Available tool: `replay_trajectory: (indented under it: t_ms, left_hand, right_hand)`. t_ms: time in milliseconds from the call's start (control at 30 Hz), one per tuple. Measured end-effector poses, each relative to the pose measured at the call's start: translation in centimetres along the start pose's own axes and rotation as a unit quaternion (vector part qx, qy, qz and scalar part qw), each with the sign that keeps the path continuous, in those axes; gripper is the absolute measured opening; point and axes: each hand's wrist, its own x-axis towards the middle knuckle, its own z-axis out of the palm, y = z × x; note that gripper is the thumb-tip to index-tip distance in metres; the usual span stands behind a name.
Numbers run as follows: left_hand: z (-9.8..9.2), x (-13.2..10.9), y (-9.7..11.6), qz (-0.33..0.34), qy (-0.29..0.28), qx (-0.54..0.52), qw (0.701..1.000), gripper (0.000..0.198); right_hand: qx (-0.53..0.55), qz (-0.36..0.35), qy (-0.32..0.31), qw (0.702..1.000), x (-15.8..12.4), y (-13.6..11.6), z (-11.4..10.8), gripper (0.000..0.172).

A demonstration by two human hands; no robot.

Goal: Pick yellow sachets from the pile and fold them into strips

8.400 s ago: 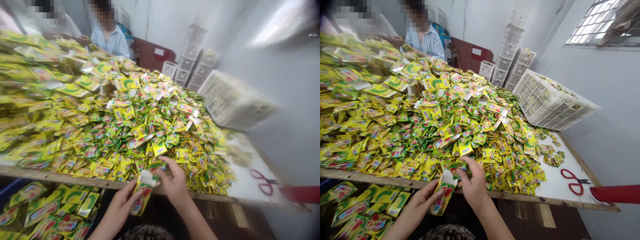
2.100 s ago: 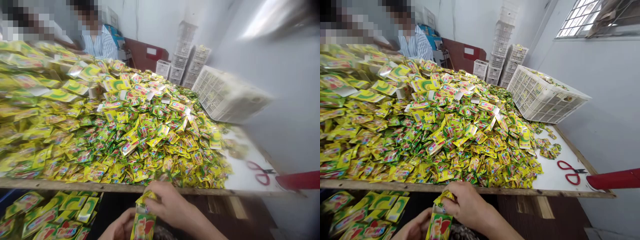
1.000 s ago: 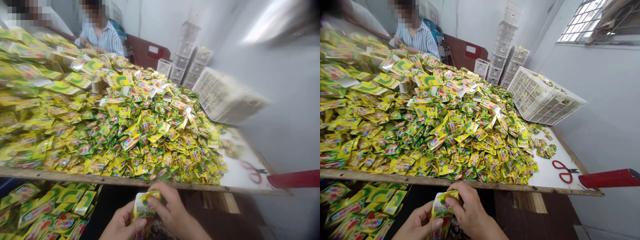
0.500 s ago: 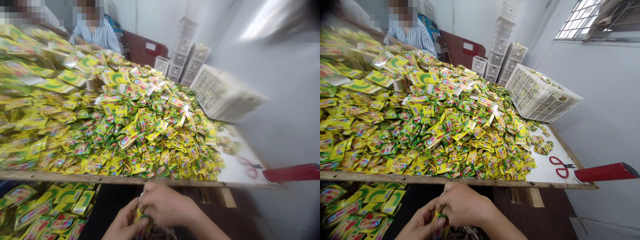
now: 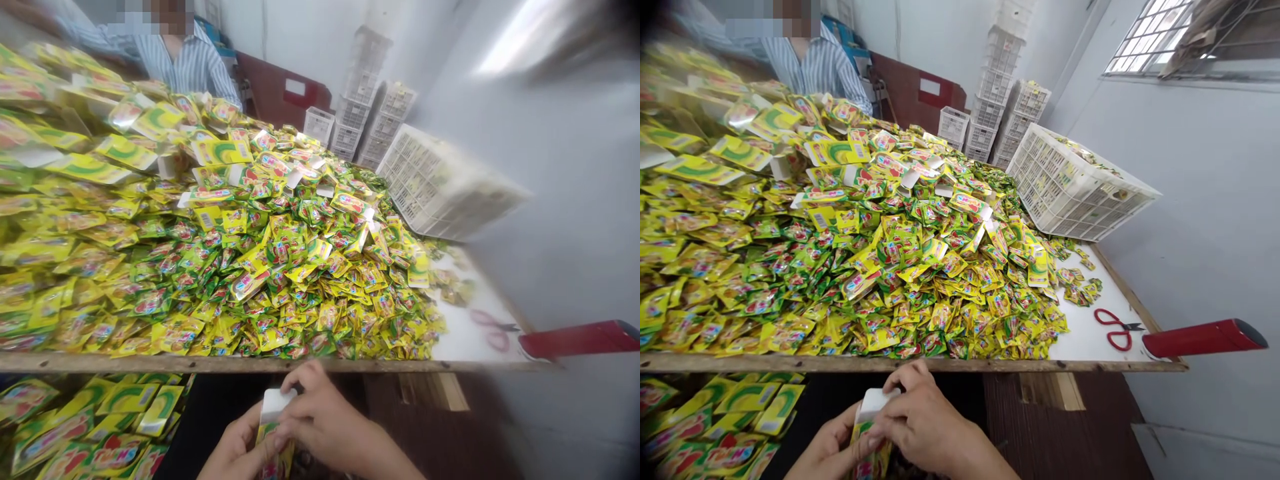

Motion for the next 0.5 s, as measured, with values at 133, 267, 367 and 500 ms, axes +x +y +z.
replay_trajectory:
  t_ms: [133,267,367,500]
  left_hand:
    - [0.2,-0.3,0.4,-0.064,0.040,-0.116,0.990,0.045]
    - [0.6,-0.6,1.9,-0.125,0.019,-0.230,0.965,0.041]
    - [0.7,-0.3,2.8,-0.161,0.034,-0.263,0.951,0.039]
    - [0.3,0.5,2.6,-0.195,0.056,-0.283,0.938,0.045]
  right_hand:
    - [0.249,0.174,0.145,0.942,-0.5,1.0,0.2,0.014]
    - [0.437,0.255,0.096,0.857,-1.3,1.7,1.3,0.035]
    - [0.472,0.245,0.073,0.844,-1.8,1.9,2.1,0.036]
    - [0.519,0.244,0.069,0.816,-2.2,1.8,2.6,0.036]
